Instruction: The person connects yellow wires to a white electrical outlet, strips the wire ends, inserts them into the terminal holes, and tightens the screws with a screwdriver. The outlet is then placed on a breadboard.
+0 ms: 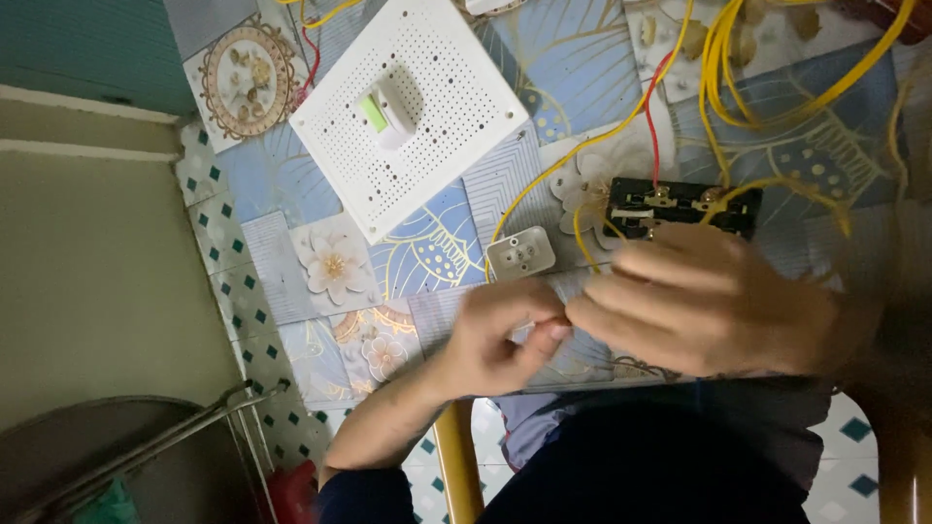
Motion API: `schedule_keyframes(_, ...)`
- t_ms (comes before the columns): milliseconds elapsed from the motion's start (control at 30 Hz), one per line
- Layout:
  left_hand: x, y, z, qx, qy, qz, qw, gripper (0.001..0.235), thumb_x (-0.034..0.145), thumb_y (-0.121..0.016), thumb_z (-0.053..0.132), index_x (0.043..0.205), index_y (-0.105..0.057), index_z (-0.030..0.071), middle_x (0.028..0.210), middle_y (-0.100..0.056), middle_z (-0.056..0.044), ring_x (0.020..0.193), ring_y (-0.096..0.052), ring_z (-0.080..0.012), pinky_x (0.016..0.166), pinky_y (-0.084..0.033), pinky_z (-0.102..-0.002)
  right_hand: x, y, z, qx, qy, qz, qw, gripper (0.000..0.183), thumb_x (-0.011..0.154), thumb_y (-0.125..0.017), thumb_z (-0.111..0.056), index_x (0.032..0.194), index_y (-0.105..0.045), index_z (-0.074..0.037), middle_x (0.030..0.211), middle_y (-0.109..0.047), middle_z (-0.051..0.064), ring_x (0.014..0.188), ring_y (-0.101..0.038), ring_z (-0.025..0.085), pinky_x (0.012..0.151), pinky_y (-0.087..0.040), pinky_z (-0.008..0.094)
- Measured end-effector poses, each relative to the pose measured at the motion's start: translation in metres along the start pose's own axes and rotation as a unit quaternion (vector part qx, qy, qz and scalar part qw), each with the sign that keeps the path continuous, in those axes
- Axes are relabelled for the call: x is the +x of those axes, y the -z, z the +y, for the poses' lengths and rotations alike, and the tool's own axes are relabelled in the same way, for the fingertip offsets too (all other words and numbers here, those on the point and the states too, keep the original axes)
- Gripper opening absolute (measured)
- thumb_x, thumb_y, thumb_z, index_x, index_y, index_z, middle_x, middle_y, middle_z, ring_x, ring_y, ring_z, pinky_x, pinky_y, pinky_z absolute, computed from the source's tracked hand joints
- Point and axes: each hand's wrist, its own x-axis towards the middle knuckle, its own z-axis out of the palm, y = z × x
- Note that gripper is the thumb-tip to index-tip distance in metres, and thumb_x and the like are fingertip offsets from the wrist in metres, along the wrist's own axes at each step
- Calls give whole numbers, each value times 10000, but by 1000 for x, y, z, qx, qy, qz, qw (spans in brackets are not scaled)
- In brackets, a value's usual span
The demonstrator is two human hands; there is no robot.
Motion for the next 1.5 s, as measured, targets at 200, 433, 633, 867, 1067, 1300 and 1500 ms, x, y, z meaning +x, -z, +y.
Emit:
schedule_keyframes(200, 11, 7, 12, 371, -226, 21, 901, 96, 1133, -663, 68, 1063, -683, 4, 962, -720, -136, 829, -697, -262, 753, -620, -363, -6, -5, -4, 219, -231, -68, 945, 134, 1067, -710, -162, 948, -716, -101, 689, -630, 10, 549, -504, 182, 536, -408, 369)
schedule_keyframes(433, -2, 0, 5, -287, 201, -36, 936, 313, 1192, -619, 279, 1023, -715, 33, 882, -733, -87, 764, -698, -155, 740, -596, -294, -10, -4, 14, -85, 115, 70, 987, 105, 1093, -723, -167, 1095, -790, -86, 950, -726, 85, 784, -650, 183, 531, -547, 285)
schedule_keyframes(633, -4, -3, 11, -350, 187, 1, 918, 286, 1158, -666, 259, 977, -661, 38, 859, -691, -95, 699, -622, -157, 667, -532, -303, 4, 11, 15, -98, 124, 22, 987, 200, 1124, -621, -125, 1087, -810, -72, 925, -666, 37, 805, -616, 158, 657, -529, 280)
schedule_keyframes(867, 12, 15, -1, 425, -364, -8, 829, 129, 1078, -704, 6, 953, -694, -25, 923, -687, -164, 775, -652, -258, 632, -620, -345, -3, -10, -9, 377, -291, -106, 873, 392, 1038, -556, -190, 656, -477, -156, 552, -437, -13, 492, -353, 137, 519, -262, 375)
schedule_keyframes(1067, 17, 7, 20, 48, 25, 70, 996, 499, 1235, -429, 369, 996, -700, 25, 924, -734, -96, 854, -710, -255, 841, -582, -388, -8, -3, 18, 79, -31, 38, 996, 180, 1077, -639, -53, 927, -728, -99, 692, -609, 9, 561, -498, 137, 477, -408, 317)
schedule_keyframes(1300, 5, 1, 15, -217, 184, -53, 957, 447, 1198, -537, 406, 937, -666, 68, 824, -682, -42, 714, -626, -131, 688, -517, -284, 0, 7, 17, -57, 81, -12, 995, 153, 1095, -624, -85, 995, -740, -95, 829, -566, -1, 677, -462, 163, 542, -392, 303)
schedule_keyframes(1500, 8, 3, 0, 457, -219, -111, 855, 315, 1160, -580, 239, 906, -675, 79, 779, -642, -71, 701, -617, -268, 616, -513, -382, 1, -5, -10, 377, -243, -77, 890, 373, 1074, -524, -148, 701, -534, -137, 609, -478, 7, 519, -402, 184, 525, -305, 377)
